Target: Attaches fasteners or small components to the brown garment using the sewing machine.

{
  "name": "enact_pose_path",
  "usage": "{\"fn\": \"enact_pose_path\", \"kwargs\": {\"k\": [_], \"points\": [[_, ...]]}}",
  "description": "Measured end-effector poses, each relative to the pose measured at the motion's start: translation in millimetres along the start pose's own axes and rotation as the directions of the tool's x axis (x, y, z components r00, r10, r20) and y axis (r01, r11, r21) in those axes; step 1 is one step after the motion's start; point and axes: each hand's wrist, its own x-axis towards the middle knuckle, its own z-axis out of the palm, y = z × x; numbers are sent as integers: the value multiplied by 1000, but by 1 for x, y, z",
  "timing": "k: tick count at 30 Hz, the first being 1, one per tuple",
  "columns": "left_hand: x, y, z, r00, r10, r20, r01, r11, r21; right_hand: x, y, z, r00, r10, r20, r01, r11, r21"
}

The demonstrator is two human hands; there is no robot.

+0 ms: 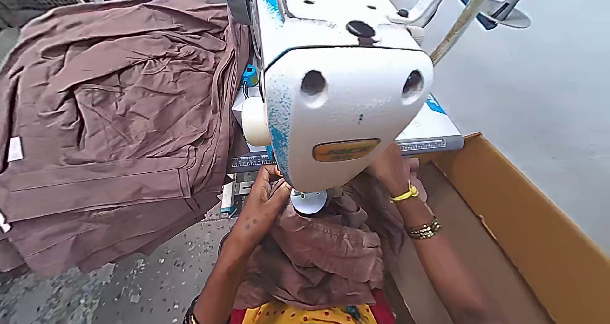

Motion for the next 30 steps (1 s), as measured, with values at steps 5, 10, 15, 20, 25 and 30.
{"fn": "enact_pose_path", "kwargs": {"k": [5,10,15,20,25,30], "points": [[-1,-3,0,1000,20,-11,-20,1000,8,16,4,21,989,-43,141,54,995,-81],[-4,1,3,999,-11,-46,12,1000,22,2,14,23,990,-131,-52,132,991,30],[-3,2,3,999,-19,-45,18,1000,-14,-9,10,4,984,108,-141,-60,950,306],[2,-4,4,993,-16,-113,23,998,59,-6,-15,-21,987,140,-75,-95,898,430],[-65,-18,23,951,310,-4,-275,848,453,-15,-54,-25,913,-315,-260,378,892,247],[-87,-58,16,820,367,439,-571,582,579,-19,-90,-16,747,-632,-206,657,749,85]]}}
